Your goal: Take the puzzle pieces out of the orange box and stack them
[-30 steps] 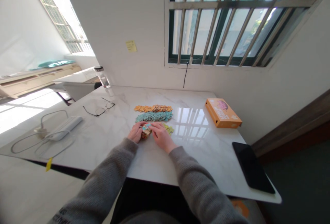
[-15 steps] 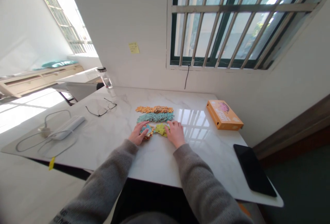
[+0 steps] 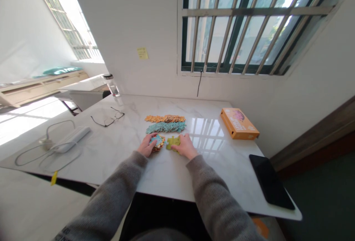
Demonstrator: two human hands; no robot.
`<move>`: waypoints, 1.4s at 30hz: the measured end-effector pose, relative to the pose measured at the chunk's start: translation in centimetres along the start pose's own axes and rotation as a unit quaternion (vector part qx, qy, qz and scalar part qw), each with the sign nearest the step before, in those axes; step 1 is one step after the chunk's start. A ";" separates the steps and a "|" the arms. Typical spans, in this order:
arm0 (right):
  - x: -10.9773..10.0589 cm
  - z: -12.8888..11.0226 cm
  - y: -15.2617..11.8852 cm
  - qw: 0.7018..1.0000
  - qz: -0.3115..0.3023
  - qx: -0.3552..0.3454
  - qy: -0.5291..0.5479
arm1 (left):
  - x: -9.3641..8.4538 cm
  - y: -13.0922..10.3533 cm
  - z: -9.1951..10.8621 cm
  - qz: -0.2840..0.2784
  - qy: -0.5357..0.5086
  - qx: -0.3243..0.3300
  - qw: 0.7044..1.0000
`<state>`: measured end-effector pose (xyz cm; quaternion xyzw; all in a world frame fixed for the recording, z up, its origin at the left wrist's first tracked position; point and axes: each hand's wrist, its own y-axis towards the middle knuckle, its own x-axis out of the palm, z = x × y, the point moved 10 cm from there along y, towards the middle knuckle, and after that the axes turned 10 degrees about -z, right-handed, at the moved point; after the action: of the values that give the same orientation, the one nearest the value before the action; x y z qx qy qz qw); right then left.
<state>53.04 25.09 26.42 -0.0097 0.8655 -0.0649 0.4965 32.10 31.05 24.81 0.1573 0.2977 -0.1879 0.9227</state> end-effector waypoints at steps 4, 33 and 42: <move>0.0 -0.1 -0.8 1.000 0.005 -0.012 -0.017 | 0.4 0.0 0.1 -0.009 0.005 -0.006 1.000; -0.8 2.0 -2.5 0.996 0.031 -0.029 0.076 | 8.0 -6.9 12.5 -0.186 0.213 0.296 0.913; 0.4 1.9 -3.3 0.966 -0.038 -0.065 0.245 | 8.1 -6.8 12.1 -0.193 0.181 0.294 0.918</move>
<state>54.35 21.55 25.53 -0.0591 0.9622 -0.0275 0.2644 41.13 18.17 28.08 0.3927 0.4153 -0.4097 0.7110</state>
